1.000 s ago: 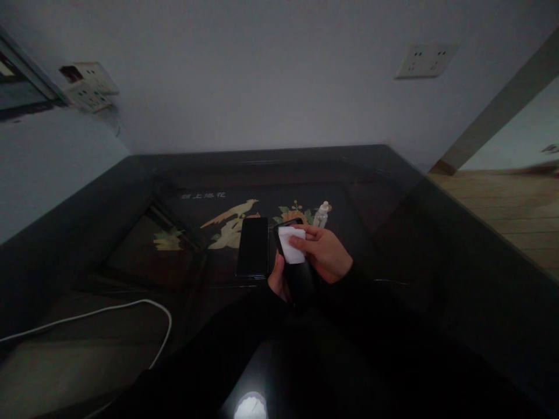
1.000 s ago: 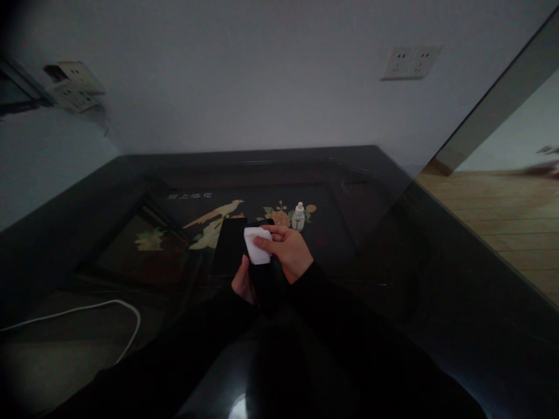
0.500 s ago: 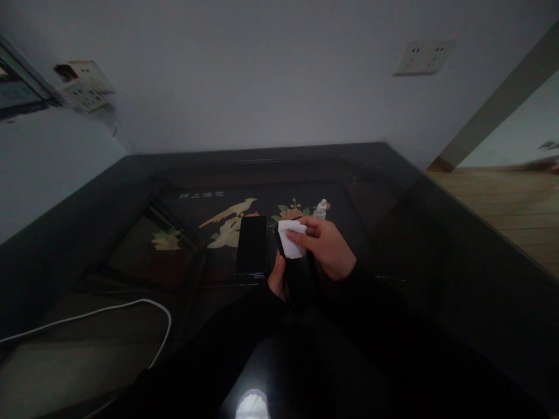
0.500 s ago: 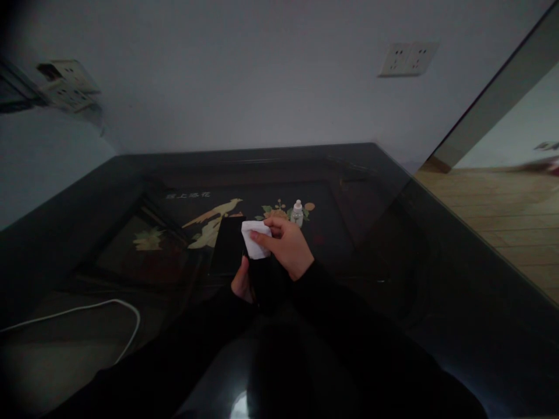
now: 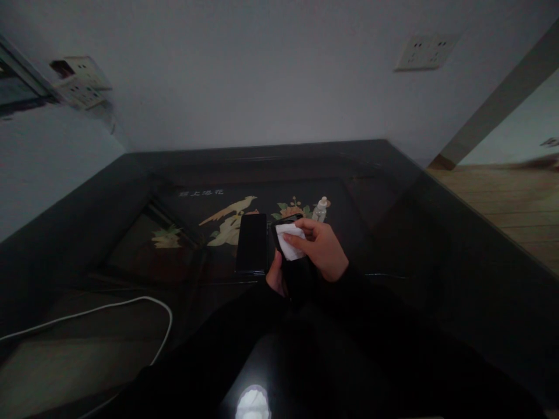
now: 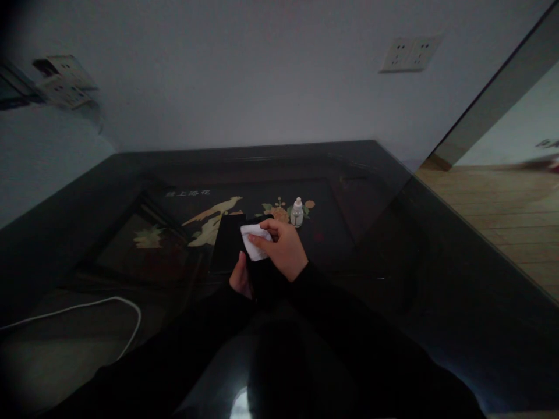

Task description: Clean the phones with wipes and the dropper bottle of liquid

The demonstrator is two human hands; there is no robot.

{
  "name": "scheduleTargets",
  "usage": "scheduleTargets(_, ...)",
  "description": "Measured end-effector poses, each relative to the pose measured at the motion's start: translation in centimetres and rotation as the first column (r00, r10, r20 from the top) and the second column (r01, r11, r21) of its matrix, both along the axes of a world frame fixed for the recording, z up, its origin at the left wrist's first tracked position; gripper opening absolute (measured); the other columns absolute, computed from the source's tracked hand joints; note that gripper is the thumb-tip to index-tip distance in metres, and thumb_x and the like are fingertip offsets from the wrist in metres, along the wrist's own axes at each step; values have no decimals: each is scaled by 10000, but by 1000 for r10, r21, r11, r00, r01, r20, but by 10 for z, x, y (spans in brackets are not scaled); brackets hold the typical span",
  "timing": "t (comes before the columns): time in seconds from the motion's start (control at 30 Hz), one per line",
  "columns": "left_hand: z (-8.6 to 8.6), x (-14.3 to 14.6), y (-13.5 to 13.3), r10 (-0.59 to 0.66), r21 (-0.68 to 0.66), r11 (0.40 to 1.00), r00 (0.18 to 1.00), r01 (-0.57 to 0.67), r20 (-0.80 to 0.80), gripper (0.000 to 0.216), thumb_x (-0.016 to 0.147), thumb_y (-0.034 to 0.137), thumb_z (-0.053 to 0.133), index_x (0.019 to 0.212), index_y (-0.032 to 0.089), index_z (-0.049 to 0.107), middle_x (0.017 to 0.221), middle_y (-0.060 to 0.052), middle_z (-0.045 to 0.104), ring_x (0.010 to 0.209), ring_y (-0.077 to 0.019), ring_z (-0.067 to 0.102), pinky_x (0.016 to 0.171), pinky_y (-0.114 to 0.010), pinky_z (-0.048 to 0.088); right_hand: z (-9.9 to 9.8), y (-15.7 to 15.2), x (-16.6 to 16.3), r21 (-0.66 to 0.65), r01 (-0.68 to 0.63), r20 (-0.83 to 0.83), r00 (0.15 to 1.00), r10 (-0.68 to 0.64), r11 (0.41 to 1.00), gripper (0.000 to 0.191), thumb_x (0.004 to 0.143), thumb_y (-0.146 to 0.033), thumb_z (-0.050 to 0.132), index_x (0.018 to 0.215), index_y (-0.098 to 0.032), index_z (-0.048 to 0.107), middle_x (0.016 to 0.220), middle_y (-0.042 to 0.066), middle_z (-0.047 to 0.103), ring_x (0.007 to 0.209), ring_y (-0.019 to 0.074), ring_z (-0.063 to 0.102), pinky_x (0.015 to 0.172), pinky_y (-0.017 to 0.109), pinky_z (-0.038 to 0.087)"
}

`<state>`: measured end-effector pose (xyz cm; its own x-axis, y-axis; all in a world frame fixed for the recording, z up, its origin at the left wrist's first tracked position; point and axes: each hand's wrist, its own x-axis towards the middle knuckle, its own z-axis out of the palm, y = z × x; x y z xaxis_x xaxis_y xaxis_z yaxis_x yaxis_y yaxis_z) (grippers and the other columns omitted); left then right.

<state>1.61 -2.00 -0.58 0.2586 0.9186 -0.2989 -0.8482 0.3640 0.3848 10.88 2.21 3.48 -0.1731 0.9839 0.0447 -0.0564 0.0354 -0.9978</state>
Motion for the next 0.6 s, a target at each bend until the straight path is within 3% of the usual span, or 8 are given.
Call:
scheduleTargets(0.13, 4, 1, 1, 91, -5, 996, 996, -91, -9, 517, 918, 312, 259, 1407, 160, 192, 1146, -70, 619, 1148, -183, 513, 1051, -328, 299, -8, -5, 3, 21, -23, 78, 997, 21, 1000, 141, 620, -255, 676, 680, -178, 574, 639, -23, 579, 579, 117, 521, 527, 237, 388)
scheduleTargets(0.3, 1, 2, 0, 13, -37, 999, 1000, -13, 6, 563, 909, 349, 274, 1392, 68, 209, 1170, -110, 601, 1176, -190, 485, 1063, -300, 266, -8, -4, 1, 48, 32, 48, 998, -35, 998, 154, 645, -289, 658, 713, -186, 566, 655, -19, 569, 591, 121, 514, 530, 237, 388)
scheduleTargets(0.37, -1, 1, 1, 39, -31, 999, 999, -39, -1, 555, 907, 344, 286, 1391, 79, 224, 1153, -99, 612, 1165, -181, 494, 1051, -281, 281, -8, -5, 0, 60, 36, 51, 998, -39, 998, 151, 649, -294, 654, 709, -189, 564, 648, -20, 564, 584, 120, 509, 525, 235, 386)
scheduleTargets(0.47, -2, -2, 6, 112, -19, 993, 993, -113, -23, 513, 910, 332, 274, 1392, 158, 246, 1085, -69, 648, 1063, -171, 571, 1010, -296, 336, -14, -15, 1, 74, 3, 113, 994, -12, 997, 134, 658, -286, 648, 693, -187, 565, 648, -17, 568, 591, 123, 513, 530, 235, 385)
scheduleTargets(0.6, -2, -4, 11, 64, -21, 998, 997, -65, -33, 514, 907, 382, 227, 1360, 159, 326, 993, -87, 677, 934, -206, 630, 950, -365, 398, -25, -28, 6, 64, -44, 214, 976, 30, 997, 116, 679, -283, 633, 689, -187, 569, 627, -23, 558, 581, 122, 507, 521, 230, 379)
